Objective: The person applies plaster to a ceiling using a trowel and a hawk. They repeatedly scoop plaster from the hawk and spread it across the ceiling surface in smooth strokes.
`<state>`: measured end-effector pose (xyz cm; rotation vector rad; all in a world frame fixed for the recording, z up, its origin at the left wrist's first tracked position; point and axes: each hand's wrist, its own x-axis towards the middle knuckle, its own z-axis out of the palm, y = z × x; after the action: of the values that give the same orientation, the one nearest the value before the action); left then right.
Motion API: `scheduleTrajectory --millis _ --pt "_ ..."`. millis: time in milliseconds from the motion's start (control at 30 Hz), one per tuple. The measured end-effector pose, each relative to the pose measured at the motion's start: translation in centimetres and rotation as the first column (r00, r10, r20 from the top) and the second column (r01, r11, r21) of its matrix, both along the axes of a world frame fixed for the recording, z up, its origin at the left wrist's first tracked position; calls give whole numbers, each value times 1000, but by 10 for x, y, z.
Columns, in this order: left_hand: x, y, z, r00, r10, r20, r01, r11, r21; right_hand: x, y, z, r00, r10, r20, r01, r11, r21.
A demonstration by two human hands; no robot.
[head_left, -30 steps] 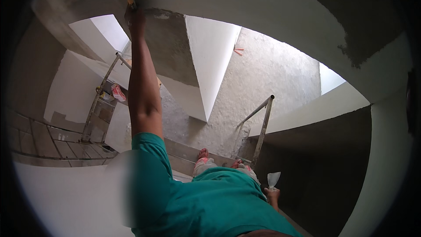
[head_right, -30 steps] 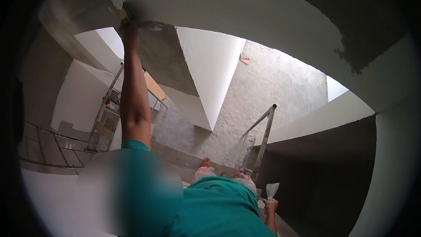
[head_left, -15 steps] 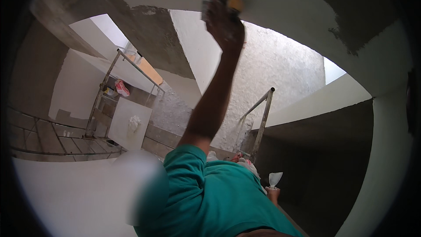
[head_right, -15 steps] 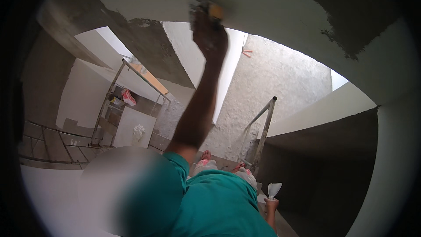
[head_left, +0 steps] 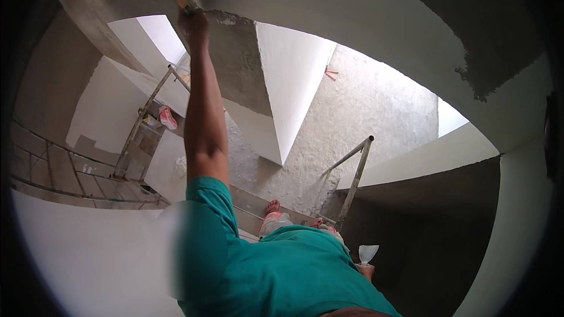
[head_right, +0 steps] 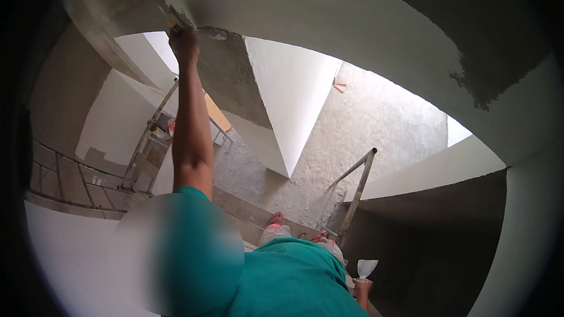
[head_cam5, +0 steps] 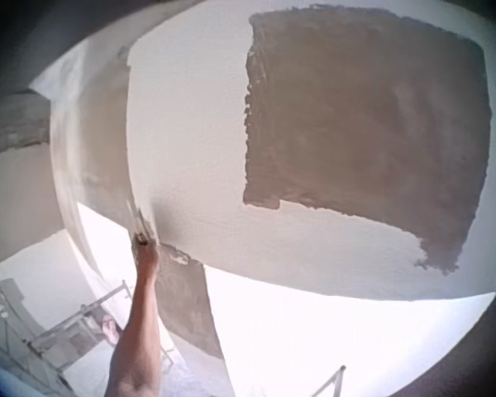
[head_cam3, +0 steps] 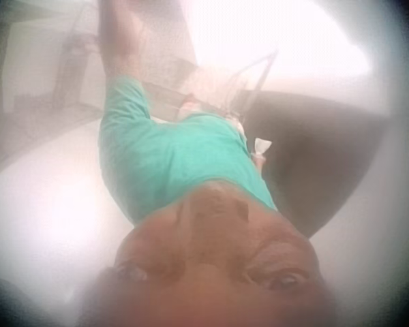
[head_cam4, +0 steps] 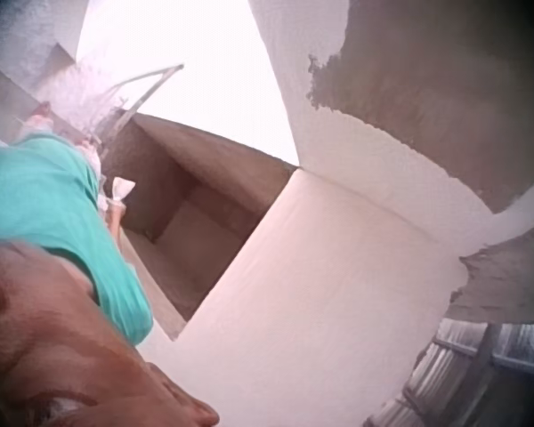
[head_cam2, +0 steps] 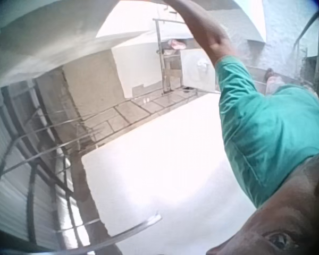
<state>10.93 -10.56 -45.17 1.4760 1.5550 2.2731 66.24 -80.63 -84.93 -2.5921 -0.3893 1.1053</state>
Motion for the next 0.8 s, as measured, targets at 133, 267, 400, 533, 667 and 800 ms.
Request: scheduleTrajectory --millis 133,267,400,533,667,800 --pt "-38 43 13 990 91 -104 -88 995 39 -9 -4 7 1000 -4 29 5 999 -33" --pt "-16 42 21 989 48 -142 -59 996 -74 -25 6 31 998 -54 15 55 998 -35" --pt "-18 51 15 982 -127 -140 122 992 -43 -27 7 26 999 -51 -15 51 999 13" --pt "107 -10 20 968 72 -242 -74 997 1 -26 0 23 997 -53 -54 53 999 6" --pt "217 -61 -5 968 43 -248 4 982 189 -12 3 12 1000 13 -9 -13 1000 16" --pt "282 -122 -26 912 -59 -405 118 986 121 1 5 5 999 -29 -37 32 997 73"
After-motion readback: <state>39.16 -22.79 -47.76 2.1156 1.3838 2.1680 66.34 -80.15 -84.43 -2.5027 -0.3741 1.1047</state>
